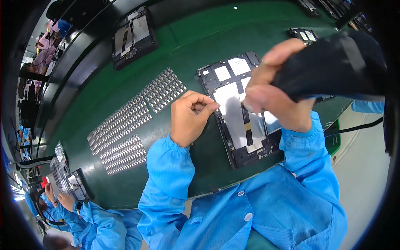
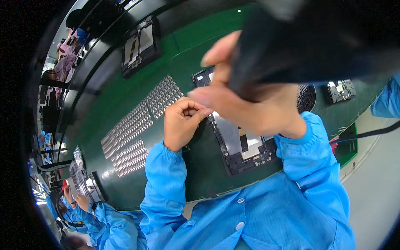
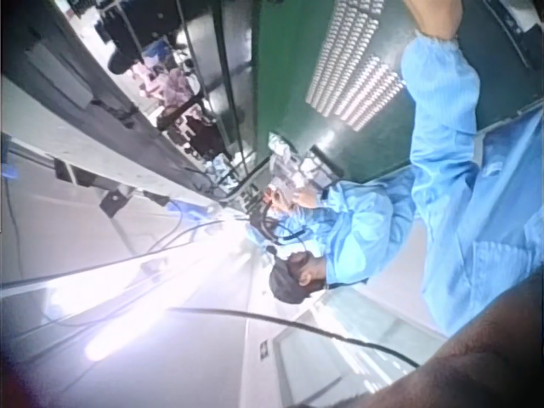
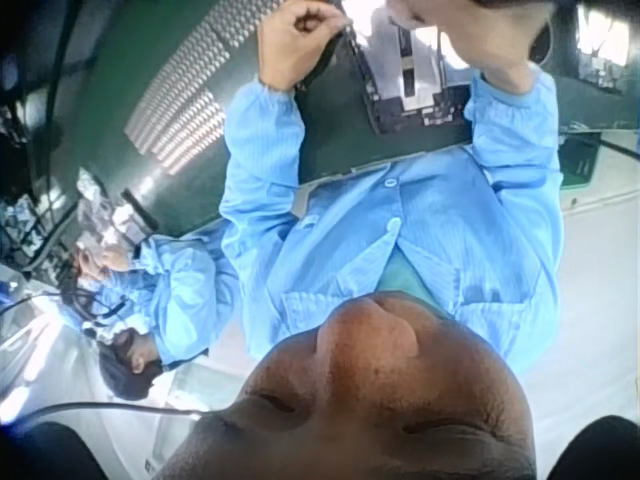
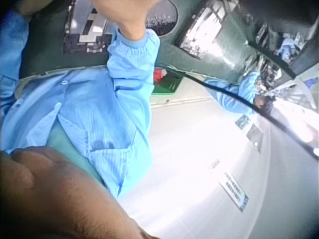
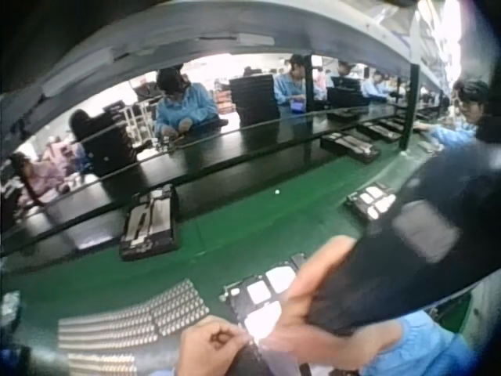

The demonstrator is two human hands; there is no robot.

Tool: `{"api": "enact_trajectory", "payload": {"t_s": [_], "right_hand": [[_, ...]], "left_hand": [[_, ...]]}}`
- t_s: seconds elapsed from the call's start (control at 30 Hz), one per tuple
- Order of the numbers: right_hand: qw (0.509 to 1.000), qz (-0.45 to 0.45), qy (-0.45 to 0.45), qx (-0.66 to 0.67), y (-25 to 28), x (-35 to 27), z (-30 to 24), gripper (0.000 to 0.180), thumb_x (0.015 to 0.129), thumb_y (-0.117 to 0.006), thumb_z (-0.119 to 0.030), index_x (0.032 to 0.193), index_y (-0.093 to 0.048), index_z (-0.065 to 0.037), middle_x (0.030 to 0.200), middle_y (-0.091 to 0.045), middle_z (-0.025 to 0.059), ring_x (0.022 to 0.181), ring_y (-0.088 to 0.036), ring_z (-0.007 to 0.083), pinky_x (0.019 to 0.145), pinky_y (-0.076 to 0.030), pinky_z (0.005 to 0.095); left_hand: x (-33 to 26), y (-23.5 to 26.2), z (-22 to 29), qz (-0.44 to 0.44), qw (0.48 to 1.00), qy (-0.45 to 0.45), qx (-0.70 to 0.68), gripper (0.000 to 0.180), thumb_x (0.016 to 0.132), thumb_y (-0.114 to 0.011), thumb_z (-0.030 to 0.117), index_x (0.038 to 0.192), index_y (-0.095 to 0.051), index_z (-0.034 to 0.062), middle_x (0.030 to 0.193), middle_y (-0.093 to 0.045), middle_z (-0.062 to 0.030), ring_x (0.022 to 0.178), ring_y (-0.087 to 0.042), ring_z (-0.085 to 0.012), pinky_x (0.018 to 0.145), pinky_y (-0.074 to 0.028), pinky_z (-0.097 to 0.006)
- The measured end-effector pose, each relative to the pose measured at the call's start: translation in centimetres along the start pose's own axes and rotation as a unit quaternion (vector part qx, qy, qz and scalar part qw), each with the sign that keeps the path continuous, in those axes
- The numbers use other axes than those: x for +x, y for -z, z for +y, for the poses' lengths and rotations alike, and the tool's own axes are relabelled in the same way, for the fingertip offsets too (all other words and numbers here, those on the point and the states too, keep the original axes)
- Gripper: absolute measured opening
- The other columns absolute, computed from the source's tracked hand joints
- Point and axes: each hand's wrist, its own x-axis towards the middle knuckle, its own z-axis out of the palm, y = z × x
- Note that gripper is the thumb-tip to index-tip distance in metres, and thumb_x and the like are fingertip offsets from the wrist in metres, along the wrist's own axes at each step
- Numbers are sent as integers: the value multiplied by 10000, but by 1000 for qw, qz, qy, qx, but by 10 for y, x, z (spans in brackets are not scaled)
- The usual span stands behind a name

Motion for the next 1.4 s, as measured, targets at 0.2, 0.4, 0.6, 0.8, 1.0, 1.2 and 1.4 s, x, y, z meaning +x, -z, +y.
{"api": "enact_trajectory", "payload": {"t_s": [0.2,0.4,0.6,0.8,1.0,1.2,1.4], "right_hand": [[998,-29,-23,48,-35,11,19,373,745,-661,100,1032,-435,25,601,-555,63,504,-546,91,461,-428,209],[997,-22,-38,55,-38,8,29,362,751,-667,95,1029,-446,24,611,-572,76,517,-560,91,462,-432,210],[997,-5,-78,25,-36,7,40,325,751,-675,82,1001,-477,16,613,-585,60,510,-555,81,464,-436,213],[995,12,-101,23,-36,8,40,312,747,-666,93,996,-495,13,611,-589,56,509,-556,79,464,-437,208],[998,15,-56,23,-31,10,32,349,748,-682,83,1019,-473,13,610,-588,70,510,-564,94,465,-445,213],[998,-23,-36,50,-34,9,27,364,762,-663,83,1041,-437,26,609,-577,84,513,-564,105,462,-452,217],[998,-26,-34,41,-40,8,28,359,766,-666,73,1038,-435,33,613,-576,84,522,-566,103,468,-453,214]], "left_hand": [[5,4,20,13,999,30,14,174,718,-754,38,804,-640,-60,751,-642,-89,634,-615,-84,539,-481,-218],[1,9,12,-30,998,47,0,156,730,-726,19,837,-652,-67,706,-672,-112,646,-636,-107,592,-512,-242],[-1,7,15,-37,993,103,-35,145,731,-707,0,847,-655,-69,725,-674,-116,666,-646,-122,607,-513,-247],[2,14,21,-70,985,126,-100,113,747,-687,-27,835,-628,-66,751,-664,-103,659,-646,-127,597,-516,-230],[5,23,31,-66,980,135,-128,93,782,-648,-51,866,-615,-74,769,-660,-96,664,-642,-126,579,-509,-217],[2,13,22,-73,986,111,-102,86,784,-648,-37,864,-641,-68,752,-666,-92,641,-630,-108,576,-505,-218],[5,11,13,-60,994,63,-59,76,767,-674,-3,819,-655,-55,695,-667,-79,628,-627,-90,581,-503,-232]]}}
